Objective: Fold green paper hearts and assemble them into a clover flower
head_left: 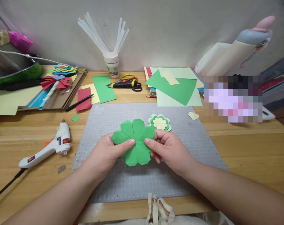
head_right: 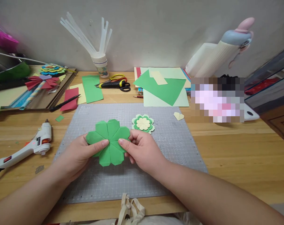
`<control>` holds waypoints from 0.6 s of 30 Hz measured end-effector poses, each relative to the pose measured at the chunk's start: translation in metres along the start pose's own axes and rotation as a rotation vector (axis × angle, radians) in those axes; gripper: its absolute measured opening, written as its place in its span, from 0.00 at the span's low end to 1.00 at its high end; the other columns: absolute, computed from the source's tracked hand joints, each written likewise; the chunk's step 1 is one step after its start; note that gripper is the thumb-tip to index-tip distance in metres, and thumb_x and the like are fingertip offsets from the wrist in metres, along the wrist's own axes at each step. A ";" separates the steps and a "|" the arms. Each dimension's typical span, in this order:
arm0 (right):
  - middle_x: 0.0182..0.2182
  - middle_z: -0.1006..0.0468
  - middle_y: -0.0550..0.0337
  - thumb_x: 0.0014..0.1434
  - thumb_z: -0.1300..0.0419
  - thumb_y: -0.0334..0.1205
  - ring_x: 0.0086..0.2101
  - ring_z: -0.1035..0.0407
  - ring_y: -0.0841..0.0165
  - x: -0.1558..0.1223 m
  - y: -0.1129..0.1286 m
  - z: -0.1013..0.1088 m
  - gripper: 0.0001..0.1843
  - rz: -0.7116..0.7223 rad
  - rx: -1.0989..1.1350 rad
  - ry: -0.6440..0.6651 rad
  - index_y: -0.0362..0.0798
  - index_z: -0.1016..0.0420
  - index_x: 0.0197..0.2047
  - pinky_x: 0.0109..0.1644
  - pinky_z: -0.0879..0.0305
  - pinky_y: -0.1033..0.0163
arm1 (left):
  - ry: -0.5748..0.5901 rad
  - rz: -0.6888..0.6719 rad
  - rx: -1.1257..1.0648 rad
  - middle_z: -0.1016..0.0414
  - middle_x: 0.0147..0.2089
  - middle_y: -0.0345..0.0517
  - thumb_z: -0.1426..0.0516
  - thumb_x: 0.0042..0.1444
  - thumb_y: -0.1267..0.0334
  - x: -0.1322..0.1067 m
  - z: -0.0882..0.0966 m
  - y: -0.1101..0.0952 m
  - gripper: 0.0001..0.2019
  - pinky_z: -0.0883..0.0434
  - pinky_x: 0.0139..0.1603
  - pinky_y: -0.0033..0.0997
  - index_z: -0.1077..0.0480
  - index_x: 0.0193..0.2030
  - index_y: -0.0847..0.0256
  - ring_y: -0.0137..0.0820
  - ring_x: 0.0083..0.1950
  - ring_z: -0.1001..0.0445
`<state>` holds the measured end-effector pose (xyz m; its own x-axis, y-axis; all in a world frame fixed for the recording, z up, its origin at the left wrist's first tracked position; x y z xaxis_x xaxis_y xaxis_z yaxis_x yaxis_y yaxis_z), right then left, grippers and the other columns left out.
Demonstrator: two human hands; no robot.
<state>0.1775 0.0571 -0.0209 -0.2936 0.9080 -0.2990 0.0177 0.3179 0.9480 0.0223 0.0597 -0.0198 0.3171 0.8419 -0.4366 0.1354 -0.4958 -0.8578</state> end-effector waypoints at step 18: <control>0.20 0.39 0.69 0.51 0.32 0.53 0.21 0.44 0.76 -0.001 0.008 -0.002 0.21 0.064 0.032 0.006 0.48 0.35 0.24 0.24 0.44 0.68 | -0.037 0.026 0.229 0.19 0.27 0.46 0.32 0.44 0.53 -0.007 -0.002 -0.001 0.15 0.27 0.28 0.28 0.24 0.30 0.64 0.32 0.26 0.24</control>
<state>0.1758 0.0581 -0.0127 -0.2970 0.9250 -0.2371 0.0673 0.2680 0.9611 0.0218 0.0541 -0.0158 0.2827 0.8386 -0.4657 -0.0901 -0.4601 -0.8833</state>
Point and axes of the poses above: each hand's wrist, its own x-axis towards the middle knuckle, its own z-axis out of the back of the hand, y = z × x, the point moved 6 cm from there along x, towards the middle knuckle
